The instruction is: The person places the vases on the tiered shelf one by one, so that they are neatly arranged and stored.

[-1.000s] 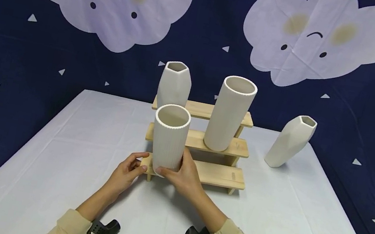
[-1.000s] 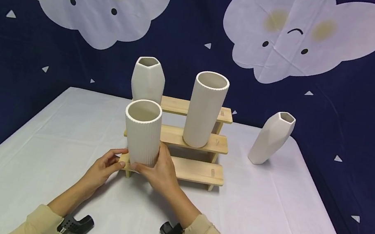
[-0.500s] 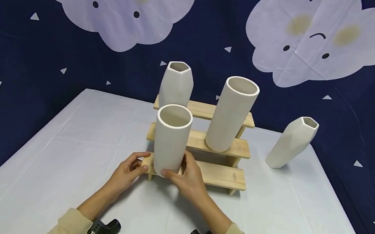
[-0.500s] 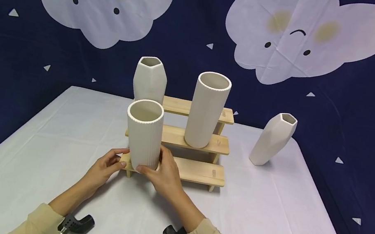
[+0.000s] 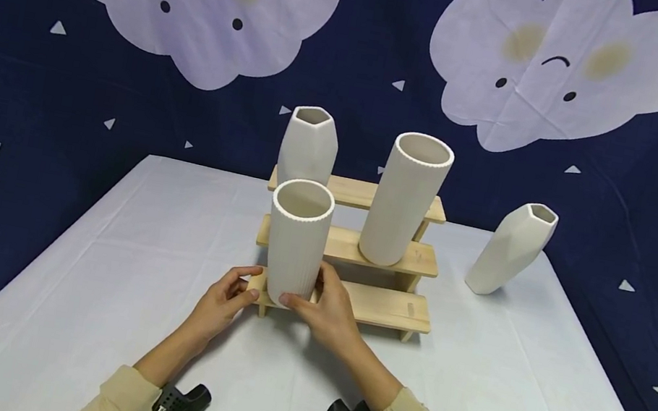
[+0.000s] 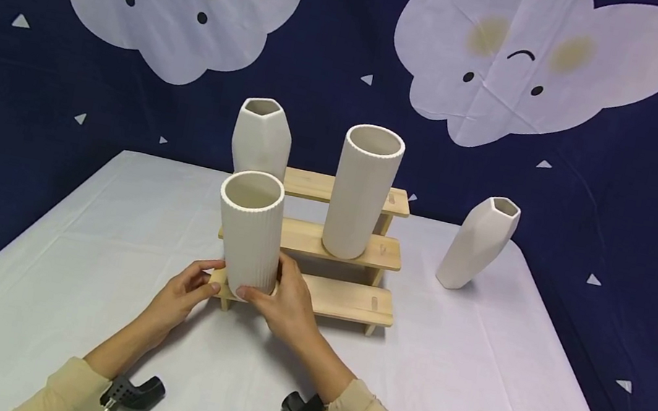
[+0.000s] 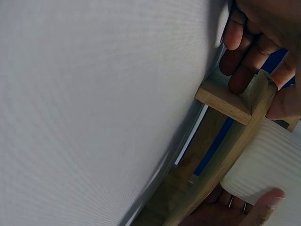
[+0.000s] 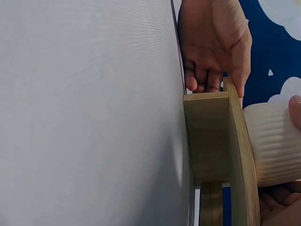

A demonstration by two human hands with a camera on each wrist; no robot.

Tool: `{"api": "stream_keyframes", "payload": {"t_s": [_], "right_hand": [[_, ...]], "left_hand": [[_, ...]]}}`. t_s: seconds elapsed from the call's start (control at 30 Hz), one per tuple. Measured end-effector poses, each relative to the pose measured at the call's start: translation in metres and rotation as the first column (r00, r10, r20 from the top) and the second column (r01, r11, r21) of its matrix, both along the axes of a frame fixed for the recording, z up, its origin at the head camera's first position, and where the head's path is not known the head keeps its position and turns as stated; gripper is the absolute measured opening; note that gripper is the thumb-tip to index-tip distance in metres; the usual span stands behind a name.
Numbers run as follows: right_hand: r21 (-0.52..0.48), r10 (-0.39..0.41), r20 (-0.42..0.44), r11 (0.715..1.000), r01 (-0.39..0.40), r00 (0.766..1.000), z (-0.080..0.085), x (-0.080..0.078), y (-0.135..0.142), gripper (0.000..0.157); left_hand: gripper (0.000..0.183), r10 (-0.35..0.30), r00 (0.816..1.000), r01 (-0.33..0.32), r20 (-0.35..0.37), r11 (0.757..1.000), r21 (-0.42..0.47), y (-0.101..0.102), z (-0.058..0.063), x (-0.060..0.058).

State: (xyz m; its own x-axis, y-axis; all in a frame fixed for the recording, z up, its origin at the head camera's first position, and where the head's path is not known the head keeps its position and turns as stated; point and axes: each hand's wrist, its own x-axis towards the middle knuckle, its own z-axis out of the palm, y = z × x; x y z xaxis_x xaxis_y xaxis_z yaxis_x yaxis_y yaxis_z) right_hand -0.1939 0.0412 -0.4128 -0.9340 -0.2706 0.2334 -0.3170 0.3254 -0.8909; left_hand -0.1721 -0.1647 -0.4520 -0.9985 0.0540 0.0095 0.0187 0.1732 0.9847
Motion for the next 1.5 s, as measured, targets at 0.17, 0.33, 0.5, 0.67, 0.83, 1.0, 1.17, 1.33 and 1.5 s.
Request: {"api": "stream_keyframes", "payload": {"t_s": [0.17,0.33,0.5,0.67,0.83,1.0,1.17,1.33,1.5], "right_hand": [[0.026,-0.01,0.007,1.0,0.01,1.0,0.0,-0.001,-0.001,0.08],[0.038,-0.012,0.006,0.999,0.011,1.0,0.0,-0.002,-0.001,0.08],[0.043,-0.012,0.01,0.999,0.012,1.0,0.0,0.0,0.001,0.08],[0.008,0.0,0.013,1.0,0.0,1.0,-0.002,0.003,0.006,0.077],[-0.011,-0.001,0.017,1.0,0.001,1.0,-0.001,0.006,0.013,0.075],[-0.017,-0.008,0.016,1.0,0.008,1.0,0.0,0.01,0.021,0.077],[-0.027,-0.019,0.003,0.999,0.019,1.0,0.002,0.014,0.032,0.076],[0.002,-0.034,-0.033,0.999,0.034,0.999,0.003,0.019,0.045,0.073],[0.06,-0.063,-0.105,0.996,0.069,0.993,0.002,0.023,0.061,0.071]], "left_hand": [[0.044,0.001,1.0,-0.001,-0.006,1.0,-0.006,-0.001,-0.001,-0.001],[0.043,0.007,1.0,-0.007,0.003,1.0,-0.007,-0.001,-0.001,-0.001],[0.042,0.008,1.0,-0.008,0.012,1.0,-0.005,0.0,-0.001,0.0],[0.042,0.001,1.0,-0.001,0.009,1.0,0.0,0.0,-0.001,0.0],[0.042,0.011,1.0,-0.011,0.007,1.0,-0.004,0.001,-0.001,0.0],[0.041,0.022,1.0,-0.022,-0.004,0.999,-0.025,0.001,0.001,0.0],[0.041,0.022,1.0,-0.022,-0.008,0.999,-0.025,0.001,0.002,0.001],[0.041,0.014,1.0,-0.014,-0.008,1.0,-0.022,0.0,0.002,0.001],[0.041,0.011,1.0,-0.011,-0.005,1.0,-0.024,0.0,0.001,0.001]]}}
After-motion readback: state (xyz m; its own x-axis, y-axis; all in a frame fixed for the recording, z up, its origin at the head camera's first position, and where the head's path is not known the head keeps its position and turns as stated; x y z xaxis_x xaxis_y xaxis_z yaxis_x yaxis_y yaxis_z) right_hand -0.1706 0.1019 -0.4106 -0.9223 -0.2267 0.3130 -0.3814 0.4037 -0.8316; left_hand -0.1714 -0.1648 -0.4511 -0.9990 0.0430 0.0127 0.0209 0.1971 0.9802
